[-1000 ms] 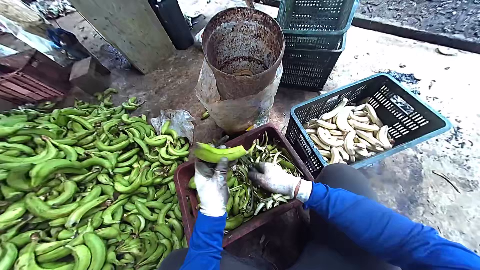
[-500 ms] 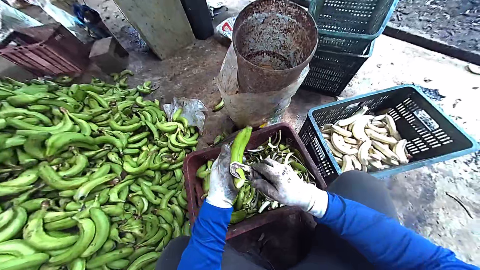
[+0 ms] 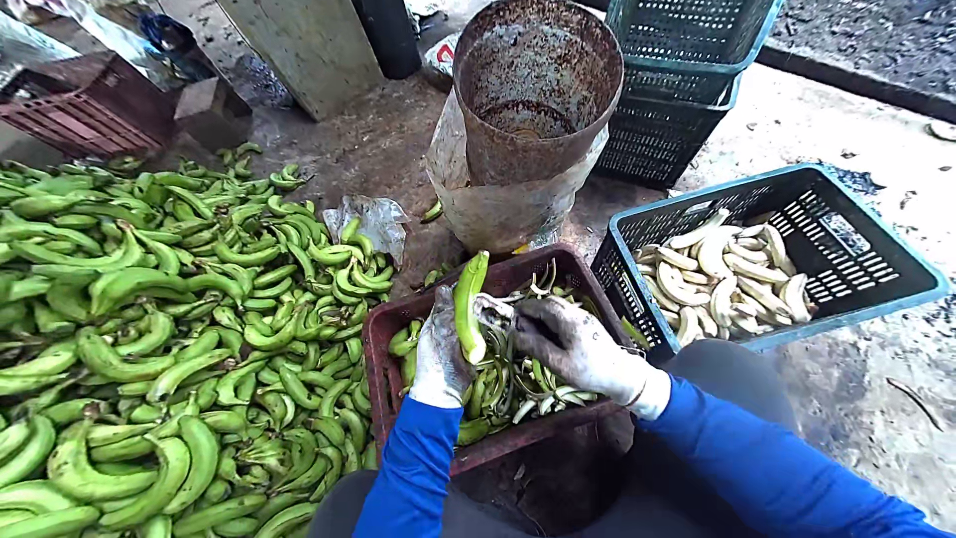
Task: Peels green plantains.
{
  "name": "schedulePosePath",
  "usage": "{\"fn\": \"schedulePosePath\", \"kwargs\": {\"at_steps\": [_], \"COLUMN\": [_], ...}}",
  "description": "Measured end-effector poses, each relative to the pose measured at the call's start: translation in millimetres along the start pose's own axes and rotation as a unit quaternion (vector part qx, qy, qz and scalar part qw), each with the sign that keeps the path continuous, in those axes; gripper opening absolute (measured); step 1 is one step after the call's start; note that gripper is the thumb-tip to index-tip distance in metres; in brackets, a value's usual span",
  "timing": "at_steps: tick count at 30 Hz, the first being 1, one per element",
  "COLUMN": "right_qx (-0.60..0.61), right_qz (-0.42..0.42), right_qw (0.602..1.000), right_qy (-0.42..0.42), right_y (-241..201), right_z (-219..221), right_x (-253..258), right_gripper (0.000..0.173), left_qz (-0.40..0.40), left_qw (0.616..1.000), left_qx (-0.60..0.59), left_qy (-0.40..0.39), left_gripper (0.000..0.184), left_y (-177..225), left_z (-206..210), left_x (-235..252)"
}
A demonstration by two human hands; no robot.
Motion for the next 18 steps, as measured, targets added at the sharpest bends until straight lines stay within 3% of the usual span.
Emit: {"fn": "schedulePosePath", "kwargs": {"at_steps": [5,8,11,14,18], "right_qx": [0.03,-0.074,-0.129,-0.051,0.018], "right_qz": [-0.034,-0.027,0.016,0.116,0.104], "right_qw": [0.996,0.996,0.982,0.979,0.987], "right_qy": [-0.072,0.027,0.134,0.16,0.119], "right_y": [-11.3,5.0,23.6,23.6,5.3], "right_z": [12.0,6.9,-13.6,-34.8,-28.4], "right_x": [-1.3,14.9,32.7,34.9,17.1], "right_gripper": [0.044,0.039,0.041,0.045,0.044], "left_qz": [-0.021,-0.046,-0.082,-0.084,-0.029], "left_qw": [0.999,0.995,0.993,0.989,0.996], "left_qx": [-0.037,-0.018,0.003,-0.009,-0.028], "left_qy": [-0.014,-0.086,-0.081,-0.122,-0.085], "left_gripper": [0.043,0.041,0.046,0.049,0.038], "left_y": [-2.6,-5.0,-4.4,-2.9,-1.7], "left_z": [-3.0,-4.6,1.3,-1.1,-2.9], "left_x": [-3.9,-5.0,-4.5,-3.8,1.2]}}
Point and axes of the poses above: each hand's wrist, its own x-axis towards the middle knuckle, its own z-axis out of the palm, y = z × x, the point moved 1 cm from there along x, towards the middle knuckle, and after that the axes turned 2 degrees about -z, right-handed, at the moved point
